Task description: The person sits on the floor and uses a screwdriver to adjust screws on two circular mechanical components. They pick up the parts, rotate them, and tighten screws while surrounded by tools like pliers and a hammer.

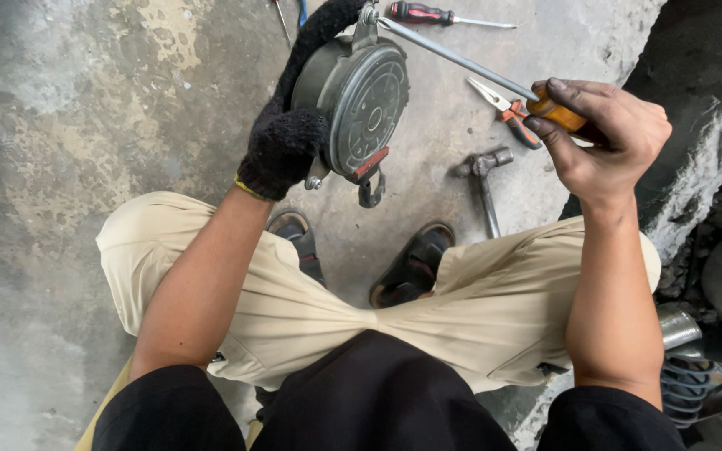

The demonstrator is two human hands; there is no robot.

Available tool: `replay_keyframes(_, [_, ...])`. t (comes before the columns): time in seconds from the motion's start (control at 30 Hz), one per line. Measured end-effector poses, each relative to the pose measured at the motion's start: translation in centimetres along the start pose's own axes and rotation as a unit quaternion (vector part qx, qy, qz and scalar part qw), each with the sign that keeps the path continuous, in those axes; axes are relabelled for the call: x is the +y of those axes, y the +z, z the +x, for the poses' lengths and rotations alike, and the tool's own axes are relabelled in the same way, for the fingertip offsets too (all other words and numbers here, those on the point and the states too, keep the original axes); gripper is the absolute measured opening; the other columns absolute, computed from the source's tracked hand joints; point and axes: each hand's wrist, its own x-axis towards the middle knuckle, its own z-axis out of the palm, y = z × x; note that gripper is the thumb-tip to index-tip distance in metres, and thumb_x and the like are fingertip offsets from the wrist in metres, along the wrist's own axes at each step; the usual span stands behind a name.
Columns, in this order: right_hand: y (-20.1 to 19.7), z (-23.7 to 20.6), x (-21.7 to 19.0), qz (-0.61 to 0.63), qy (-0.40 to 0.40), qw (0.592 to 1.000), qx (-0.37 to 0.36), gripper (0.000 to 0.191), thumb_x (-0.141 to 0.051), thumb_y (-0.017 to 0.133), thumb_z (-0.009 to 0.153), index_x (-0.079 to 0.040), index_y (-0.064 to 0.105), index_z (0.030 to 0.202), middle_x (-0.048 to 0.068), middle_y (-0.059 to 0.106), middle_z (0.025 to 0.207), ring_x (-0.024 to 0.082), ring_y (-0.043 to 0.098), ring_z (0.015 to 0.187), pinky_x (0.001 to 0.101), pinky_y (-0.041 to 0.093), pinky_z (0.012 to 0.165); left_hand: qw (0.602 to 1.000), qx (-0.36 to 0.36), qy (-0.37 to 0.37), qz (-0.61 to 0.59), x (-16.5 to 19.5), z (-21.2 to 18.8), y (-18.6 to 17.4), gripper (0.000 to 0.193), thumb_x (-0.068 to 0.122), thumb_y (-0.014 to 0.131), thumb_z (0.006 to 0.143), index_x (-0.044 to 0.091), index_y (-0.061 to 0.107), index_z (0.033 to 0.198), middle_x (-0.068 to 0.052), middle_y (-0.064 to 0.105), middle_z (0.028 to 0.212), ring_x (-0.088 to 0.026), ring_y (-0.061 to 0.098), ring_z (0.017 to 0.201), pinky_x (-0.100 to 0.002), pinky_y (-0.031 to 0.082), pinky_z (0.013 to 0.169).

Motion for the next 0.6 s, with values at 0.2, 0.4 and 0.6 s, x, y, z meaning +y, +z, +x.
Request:
replay_keyframes(0.2, [0.0,0.4,-0.1,-0.016,-0.025,1.000,-0.002,0.024,0.004,0.088,0.095,0.009,0.071,0.111,0.021,0.076,0.114,0.028,0.078,0.097,0.0294,0.062,0.082,0.996,-0.068,0.034,-0.040,5.1,2.0,3.3,0.101,0.039,0.092,0.085,0.014,0.035,0.165,-0.002,0.041,0.159,-0.020,0.048,0.145,-0.036,0.043,0.125])
replay_keyframes(0.4, [-1.3,1.5,-0.9,-0.218,-0.119,0.968,0.024,0.023,0.003,0.094,0.092,0.000,0.075,0.105,0.014,0.079,0.109,0.029,0.073,0.087,0.0338,0.057,0.073,0.978,-0.086,0.100,0.164,5.9,1.9,2.6,0.092,0.038,0.089,0.088,0.018,0.041,0.164,-0.001,0.044,0.162,-0.018,0.042,0.152,-0.034,0.036,0.131])
replay_keyframes(0.6, [-1.4,0.3,-0.5,-0.197,-0.096,0.975,-0.025,0.020,0.002,0.086,0.091,0.000,0.073,0.107,0.010,0.078,0.105,0.022,0.072,0.082,0.0305,0.053,0.074,0.956,-0.097,0.082,0.264,6.8,1.5,2.3,0.090,0.039,0.089,0.091,0.017,0.040,0.163,-0.004,0.045,0.164,-0.021,0.042,0.153,-0.036,0.036,0.129])
